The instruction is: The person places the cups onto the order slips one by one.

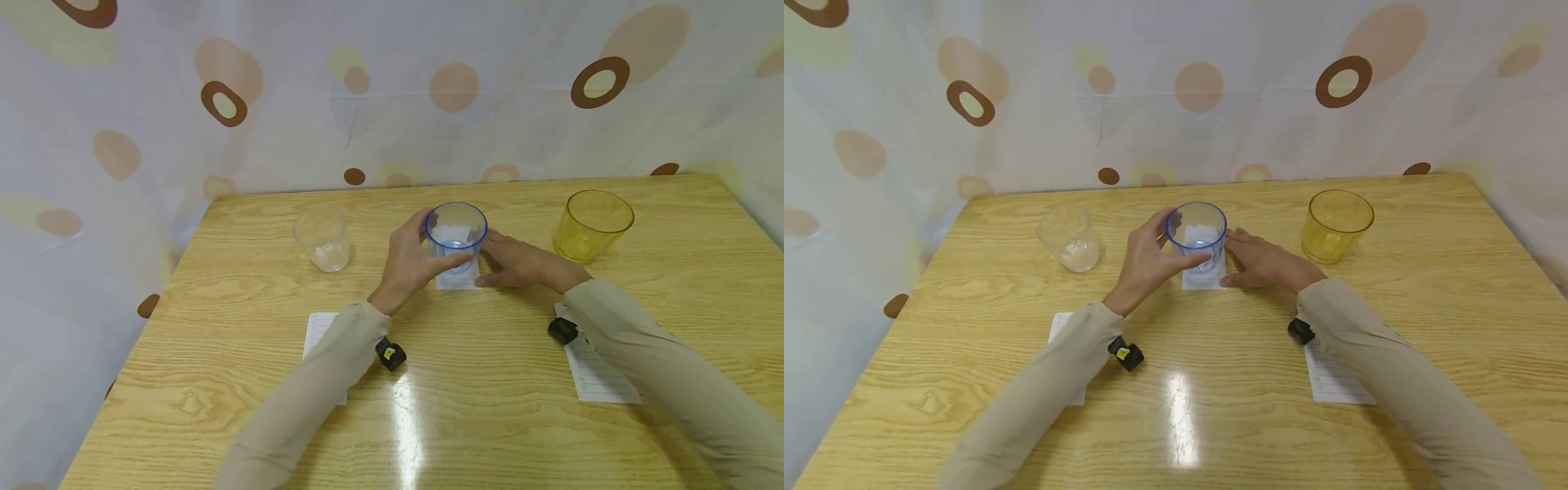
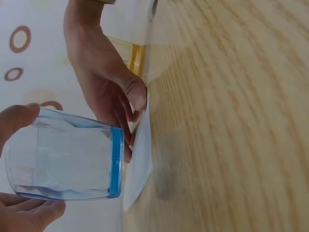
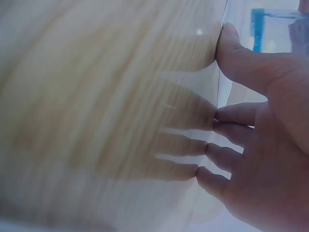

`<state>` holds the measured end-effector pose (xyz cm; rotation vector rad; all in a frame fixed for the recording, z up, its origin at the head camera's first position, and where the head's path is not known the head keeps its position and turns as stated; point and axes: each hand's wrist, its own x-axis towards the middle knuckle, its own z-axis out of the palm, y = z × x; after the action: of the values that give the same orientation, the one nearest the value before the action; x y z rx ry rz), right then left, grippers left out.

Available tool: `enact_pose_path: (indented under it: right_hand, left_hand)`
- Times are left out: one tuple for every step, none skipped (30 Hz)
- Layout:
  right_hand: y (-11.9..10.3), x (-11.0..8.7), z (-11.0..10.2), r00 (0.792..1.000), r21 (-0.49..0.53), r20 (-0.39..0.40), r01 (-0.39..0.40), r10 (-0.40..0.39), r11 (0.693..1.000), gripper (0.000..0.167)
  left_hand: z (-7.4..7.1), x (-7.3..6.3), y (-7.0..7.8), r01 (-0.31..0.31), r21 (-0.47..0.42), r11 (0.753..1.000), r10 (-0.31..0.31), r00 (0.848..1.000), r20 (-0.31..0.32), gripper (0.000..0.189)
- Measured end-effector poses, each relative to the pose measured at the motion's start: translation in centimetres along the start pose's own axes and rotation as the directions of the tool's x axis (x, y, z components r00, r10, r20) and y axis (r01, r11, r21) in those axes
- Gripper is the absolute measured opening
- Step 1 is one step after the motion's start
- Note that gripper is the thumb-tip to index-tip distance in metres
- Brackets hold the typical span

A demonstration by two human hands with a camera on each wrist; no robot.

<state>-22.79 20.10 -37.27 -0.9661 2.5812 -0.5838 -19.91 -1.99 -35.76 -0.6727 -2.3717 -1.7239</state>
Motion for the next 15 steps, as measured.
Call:
enact_pose_path:
  right_hand:
    - [0.0, 0.0, 0.0, 1.000, -0.002, 0.000, 0.004, -0.004, 1.000, 0.084]
    - [0.0, -0.1, 0.0, 1.000, -0.006, 0.001, 0.005, -0.005, 1.000, 0.085]
    - [0.0, -0.1, 0.0, 1.000, -0.009, 0.000, 0.006, -0.006, 1.000, 0.085]
    - [0.1, -0.2, 0.0, 1.000, -0.014, 0.002, 0.004, -0.004, 1.000, 0.085]
    - [0.2, -0.2, 0.0, 1.000, -0.016, 0.001, 0.003, -0.003, 1.000, 0.085]
    - [0.2, -0.3, 0.0, 1.000, -0.017, -0.002, 0.004, -0.004, 1.000, 0.085]
    - [0.3, -0.3, 0.0, 1.000, -0.019, -0.004, 0.004, -0.004, 1.000, 0.085]
    - [0.3, -0.3, 0.1, 1.000, -0.022, -0.006, 0.003, -0.003, 1.000, 0.085]
    - [0.3, -0.3, 0.1, 1.000, -0.023, -0.008, 0.005, -0.005, 1.000, 0.085]
    - [0.3, -0.3, 0.1, 1.000, -0.023, -0.010, 0.005, -0.005, 1.000, 0.086]
    - [0.3, -0.3, 0.1, 1.000, -0.022, -0.012, 0.005, -0.006, 1.000, 0.086]
    - [0.2, -0.3, 0.1, 1.000, -0.022, -0.013, 0.002, -0.003, 1.000, 0.086]
    - [0.2, -0.3, 0.2, 1.000, -0.022, -0.013, 0.000, 0.000, 1.000, 0.086]
    - [0.1, -0.3, 0.2, 1.000, -0.022, -0.015, -0.001, 0.000, 1.000, 0.087]
    - [0.1, -0.2, 0.2, 1.000, -0.021, -0.015, -0.002, 0.002, 1.000, 0.086]
  left_hand:
    - [0.1, 0.1, -0.1, 0.006, 0.003, 1.000, -0.006, 1.000, -0.007, 0.072]
    - [0.2, 0.1, -0.3, 0.013, 0.013, 1.000, -0.013, 1.000, -0.015, 0.073]
    - [0.3, 0.2, -0.4, 0.019, 0.017, 1.000, -0.018, 1.000, -0.020, 0.073]
    - [0.4, 0.3, -0.6, 0.026, 0.023, 0.999, -0.025, 0.999, -0.024, 0.074]
    - [0.5, 0.4, -0.8, 0.032, 0.032, 0.999, -0.031, 0.999, -0.029, 0.075]
    - [0.7, 0.5, -1.0, 0.036, 0.039, 0.999, -0.035, 0.999, -0.032, 0.076]
    - [0.8, 0.6, -1.1, 0.041, 0.044, 0.998, -0.039, 0.999, -0.033, 0.077]
    - [1.0, 0.7, -1.2, 0.045, 0.052, 0.998, -0.043, 0.998, -0.035, 0.077]
    - [1.1, 0.8, -1.2, 0.047, 0.053, 0.998, -0.045, 0.998, -0.038, 0.077]
    - [1.2, 0.8, -1.3, 0.051, 0.059, 0.997, -0.049, 0.998, -0.041, 0.077]
    - [1.2, 0.9, -1.3, 0.054, 0.060, 0.997, -0.051, 0.998, -0.044, 0.077]
    - [1.3, 0.9, -1.3, 0.056, 0.061, 0.997, -0.053, 0.998, -0.047, 0.077]
    - [1.4, 0.9, -1.2, 0.057, 0.063, 0.996, -0.054, 0.997, -0.049, 0.077]
    - [1.4, 0.9, -1.2, 0.059, 0.067, 0.996, -0.055, 0.997, -0.050, 0.077]
    - [1.4, 0.9, -1.2, 0.059, 0.071, 0.996, -0.056, 0.997, -0.052, 0.077]
